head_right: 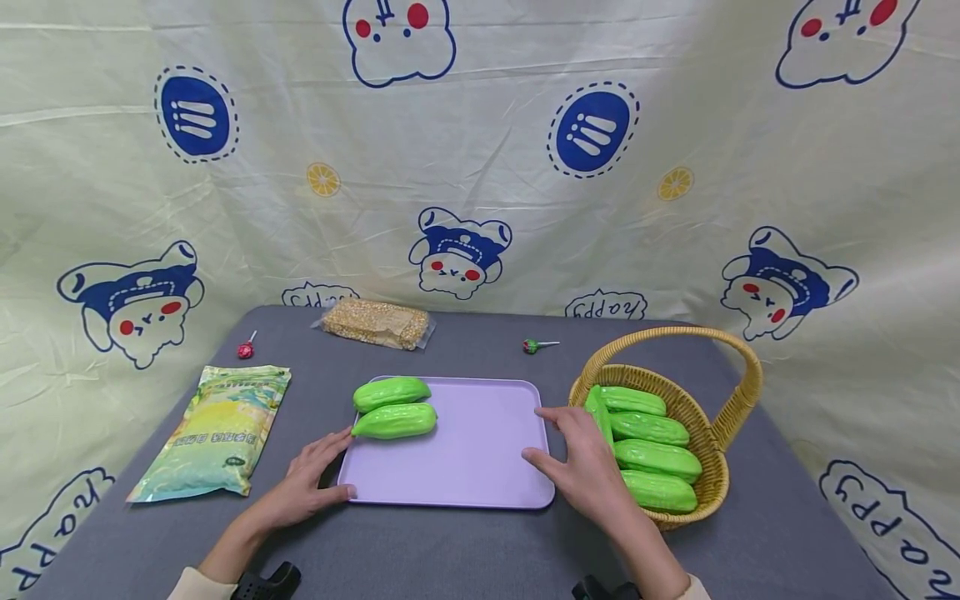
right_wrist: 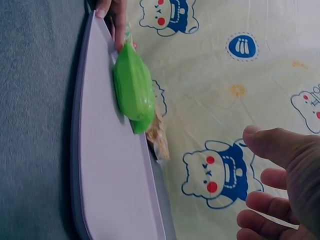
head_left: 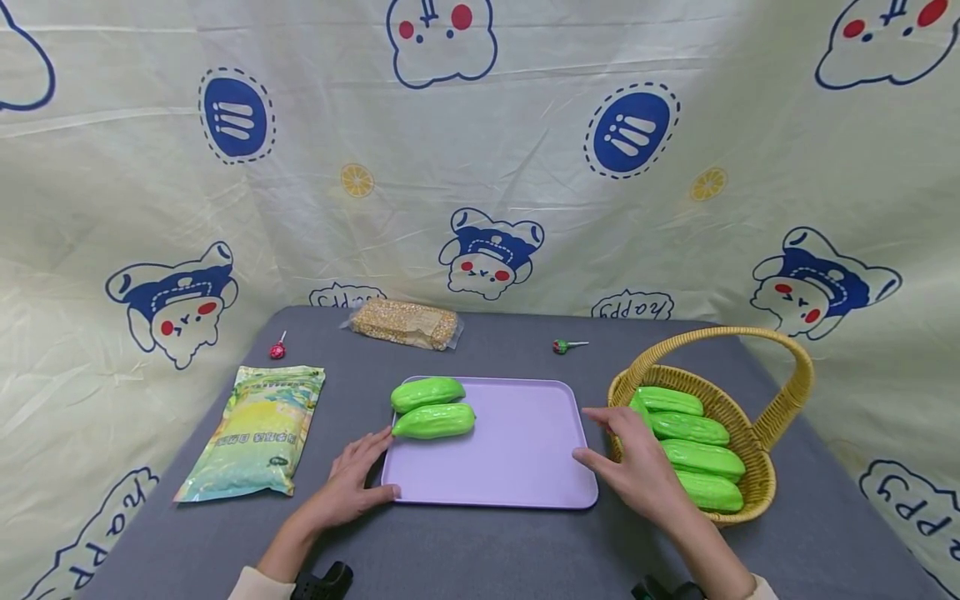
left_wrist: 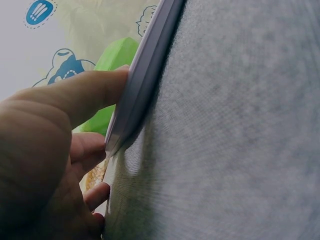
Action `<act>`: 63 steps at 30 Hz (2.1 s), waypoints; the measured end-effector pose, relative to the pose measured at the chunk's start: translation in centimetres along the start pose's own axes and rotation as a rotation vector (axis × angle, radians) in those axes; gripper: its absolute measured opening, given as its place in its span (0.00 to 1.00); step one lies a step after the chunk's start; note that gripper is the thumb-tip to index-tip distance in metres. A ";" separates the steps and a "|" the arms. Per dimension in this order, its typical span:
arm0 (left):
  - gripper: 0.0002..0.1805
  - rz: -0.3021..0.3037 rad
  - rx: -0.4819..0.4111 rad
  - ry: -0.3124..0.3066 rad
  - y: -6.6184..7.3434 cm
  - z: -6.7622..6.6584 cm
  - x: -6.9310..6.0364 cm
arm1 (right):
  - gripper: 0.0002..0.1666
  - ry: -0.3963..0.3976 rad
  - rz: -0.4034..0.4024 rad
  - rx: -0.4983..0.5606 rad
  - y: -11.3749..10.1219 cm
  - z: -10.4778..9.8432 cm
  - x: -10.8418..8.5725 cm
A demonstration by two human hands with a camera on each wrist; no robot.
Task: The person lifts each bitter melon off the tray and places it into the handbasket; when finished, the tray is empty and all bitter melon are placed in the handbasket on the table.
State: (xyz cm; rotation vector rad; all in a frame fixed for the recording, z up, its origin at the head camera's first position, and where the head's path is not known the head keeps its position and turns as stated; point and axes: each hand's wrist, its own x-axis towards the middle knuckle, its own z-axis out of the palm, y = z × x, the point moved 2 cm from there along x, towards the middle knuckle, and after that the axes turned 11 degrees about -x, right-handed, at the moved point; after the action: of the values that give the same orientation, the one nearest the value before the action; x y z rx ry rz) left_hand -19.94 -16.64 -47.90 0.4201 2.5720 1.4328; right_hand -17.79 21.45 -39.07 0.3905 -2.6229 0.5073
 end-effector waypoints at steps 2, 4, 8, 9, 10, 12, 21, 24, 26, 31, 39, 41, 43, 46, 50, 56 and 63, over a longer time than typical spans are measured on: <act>0.43 -0.001 -0.003 0.000 0.0 0.0 0.0 | 0.30 0.007 -0.027 0.014 -0.3 0.5 0.2; 0.43 0.001 -0.004 0.001 0.0 0.0 0.0 | 0.30 0.013 -0.057 0.034 -0.7 0.9 0.4; 0.43 0.006 -0.005 0.003 0.0 0.1 0.0 | 0.30 0.035 -0.118 0.059 -1.4 1.7 0.9; 0.43 0.008 -0.005 0.004 0.0 0.1 0.0 | 0.30 0.031 -0.125 0.061 -1.7 1.9 1.0; 0.43 0.008 -0.006 0.004 0.0 0.1 0.0 | 0.30 0.027 -0.128 0.058 -1.9 2.1 1.2; 0.43 0.011 -0.004 0.004 0.1 0.1 0.0 | 0.30 0.007 -0.130 0.058 -2.3 2.4 1.4; 0.43 0.021 0.005 0.006 0.1 0.1 -0.1 | 0.31 -0.073 -0.159 0.052 -4.5 4.5 2.5; 0.43 0.014 0.005 0.003 0.1 0.1 -0.1 | 0.32 -0.088 -0.192 0.066 -5.0 5.3 2.8; 0.43 0.010 0.005 0.003 0.0 0.1 0.0 | 0.32 -0.099 -0.207 0.077 -5.4 5.8 3.1; 0.43 0.011 0.009 0.002 -0.1 0.1 0.0 | 0.32 -0.141 -0.216 0.083 -5.9 7.0 3.6; 0.43 0.011 0.014 0.001 -0.1 0.1 0.0 | 0.33 -0.202 -0.200 0.059 -6.5 8.5 4.6; 0.43 0.012 0.013 0.000 -0.1 0.1 0.0 | 0.33 -0.206 -0.205 0.055 -6.7 8.9 4.8; 0.43 0.013 0.010 0.001 -0.1 0.1 0.0 | 0.33 -0.202 -0.215 0.058 -6.8 9.2 5.1; 0.43 0.019 0.005 0.008 -0.1 0.0 0.0 | 0.33 -0.202 -0.231 0.064 -7.1 9.6 5.4; 0.43 0.021 0.002 0.012 0.0 0.0 -0.1 | 0.34 -0.223 -0.232 0.074 -7.4 10.3 5.9; 0.43 0.018 0.003 0.009 0.0 0.1 0.0 | 0.33 -0.247 -0.227 0.064 -7.8 11.3 6.5; 0.43 0.026 0.007 0.011 -0.1 0.1 0.0 | 0.33 -0.237 -0.238 0.040 -7.9 12.2 6.8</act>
State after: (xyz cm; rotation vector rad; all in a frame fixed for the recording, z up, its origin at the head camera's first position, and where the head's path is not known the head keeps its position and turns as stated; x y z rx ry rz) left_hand -19.96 -16.59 -48.02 0.4492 2.5901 1.4397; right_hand -25.39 8.15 -43.79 0.8089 -2.7412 0.4581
